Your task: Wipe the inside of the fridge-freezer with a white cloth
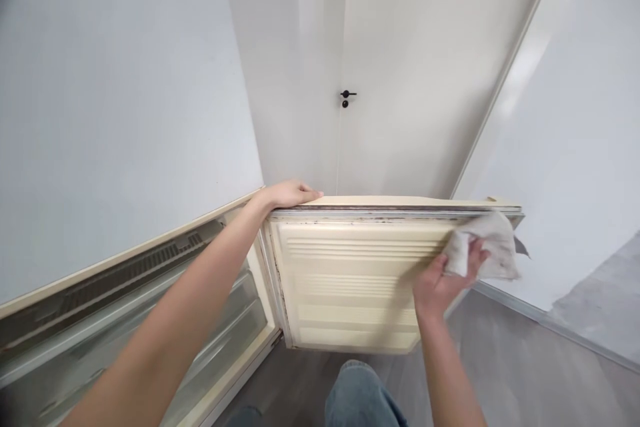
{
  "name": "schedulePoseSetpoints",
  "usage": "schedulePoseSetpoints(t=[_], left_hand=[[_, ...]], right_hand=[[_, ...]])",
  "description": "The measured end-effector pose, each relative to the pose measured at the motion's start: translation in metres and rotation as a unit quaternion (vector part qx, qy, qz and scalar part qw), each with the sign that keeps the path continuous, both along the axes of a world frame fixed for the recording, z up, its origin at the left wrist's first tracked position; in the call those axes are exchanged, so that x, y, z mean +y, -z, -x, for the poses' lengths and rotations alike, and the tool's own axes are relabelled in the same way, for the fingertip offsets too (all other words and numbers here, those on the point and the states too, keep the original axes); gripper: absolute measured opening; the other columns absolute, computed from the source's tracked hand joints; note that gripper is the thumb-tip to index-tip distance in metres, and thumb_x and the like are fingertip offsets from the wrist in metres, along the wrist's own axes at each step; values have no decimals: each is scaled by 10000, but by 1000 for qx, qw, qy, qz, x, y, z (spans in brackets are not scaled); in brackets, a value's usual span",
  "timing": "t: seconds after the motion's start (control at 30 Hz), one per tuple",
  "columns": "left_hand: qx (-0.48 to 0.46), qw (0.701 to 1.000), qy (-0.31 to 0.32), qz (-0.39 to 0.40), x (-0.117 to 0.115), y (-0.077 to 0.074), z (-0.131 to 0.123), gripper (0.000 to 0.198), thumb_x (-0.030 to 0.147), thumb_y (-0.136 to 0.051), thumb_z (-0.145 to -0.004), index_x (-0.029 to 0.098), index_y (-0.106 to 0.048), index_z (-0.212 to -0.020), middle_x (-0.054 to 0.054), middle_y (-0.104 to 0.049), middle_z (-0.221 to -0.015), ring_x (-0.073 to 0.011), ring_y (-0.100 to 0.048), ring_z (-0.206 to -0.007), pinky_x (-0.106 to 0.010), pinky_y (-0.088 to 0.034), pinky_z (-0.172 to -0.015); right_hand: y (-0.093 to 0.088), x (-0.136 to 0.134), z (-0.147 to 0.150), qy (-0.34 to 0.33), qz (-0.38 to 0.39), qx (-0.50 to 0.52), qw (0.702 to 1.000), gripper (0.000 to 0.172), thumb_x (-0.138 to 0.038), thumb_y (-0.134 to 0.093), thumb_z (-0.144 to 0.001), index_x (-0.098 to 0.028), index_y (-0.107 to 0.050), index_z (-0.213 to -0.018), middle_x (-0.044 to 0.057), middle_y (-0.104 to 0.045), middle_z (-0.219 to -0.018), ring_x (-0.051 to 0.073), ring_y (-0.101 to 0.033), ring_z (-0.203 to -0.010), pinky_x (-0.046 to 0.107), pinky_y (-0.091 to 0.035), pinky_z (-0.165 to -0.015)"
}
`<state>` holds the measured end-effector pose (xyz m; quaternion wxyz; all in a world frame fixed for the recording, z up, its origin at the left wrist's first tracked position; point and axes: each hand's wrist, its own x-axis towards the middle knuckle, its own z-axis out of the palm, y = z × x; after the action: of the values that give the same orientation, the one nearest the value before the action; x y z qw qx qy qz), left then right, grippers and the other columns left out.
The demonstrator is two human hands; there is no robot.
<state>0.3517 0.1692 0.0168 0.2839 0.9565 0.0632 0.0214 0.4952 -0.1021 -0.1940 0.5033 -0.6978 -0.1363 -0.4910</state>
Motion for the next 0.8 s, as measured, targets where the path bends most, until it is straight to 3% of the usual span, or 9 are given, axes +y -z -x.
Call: schedulePoseSetpoints(t=[0.1,0.2,0.37,0.53,0.7,0.8], left_hand=[[-1,1000,4,2,-1,-1,1,521,657,-471,-690,232,-236,-503,47,-213,-563,-111,-224,-530,-317,-203,-582],[-2,1000,6,6,2,0,0,502,665,-496,-664,231,-317,-483,49,-269,-550,-113,-274,-536,-314,-243,-591],[-15,1000,6,23,6,4,-4,449,660,-507,-651,222,-536,-558,40,-443,-580,-124,-367,-601,-302,-318,-640],[-26,999,8,31,2,2,-3,462,642,-521,-666,216,-503,-485,40,-436,-528,-124,-369,-597,-294,-327,-642],[-21,999,2,30,0,0,1,423,588,-513,-704,231,-477,-479,44,-361,-513,-128,-329,-583,-304,-298,-639],[-16,999,7,27,0,-1,2,418,564,-504,-721,231,-446,-477,42,-323,-524,-126,-305,-574,-311,-273,-631]], right_hand=[[-23,25,17,18,47,-35,998,629,-332,-398,-903,-129,-240,-1478,176,-279,-1506,323,-124,-1421,579,-170,-1094],[-15,56,40,19,121,-39,992,593,-357,-382,-908,-116,-318,-1445,191,-303,-1489,339,-104,-1420,592,-169,-1073],[-5,114,90,-78,250,-60,963,548,-348,-360,-877,-145,-458,-1377,169,-402,-1428,347,-80,-1419,602,-143,-1067],[-2,156,127,-126,343,-164,916,589,-293,-389,-872,-261,-343,-1459,82,-419,-1444,327,-144,-1406,537,-101,-1094],[34,161,137,-241,484,-146,829,615,-241,-364,-912,-294,-187,-1498,18,-409,-1459,252,-342,-1329,423,-281,-1055],[67,154,136,-300,524,-95,791,609,-187,-358,-906,-313,-220,-1486,14,-426,-1445,252,-413,-1283,422,-357,-1010]])
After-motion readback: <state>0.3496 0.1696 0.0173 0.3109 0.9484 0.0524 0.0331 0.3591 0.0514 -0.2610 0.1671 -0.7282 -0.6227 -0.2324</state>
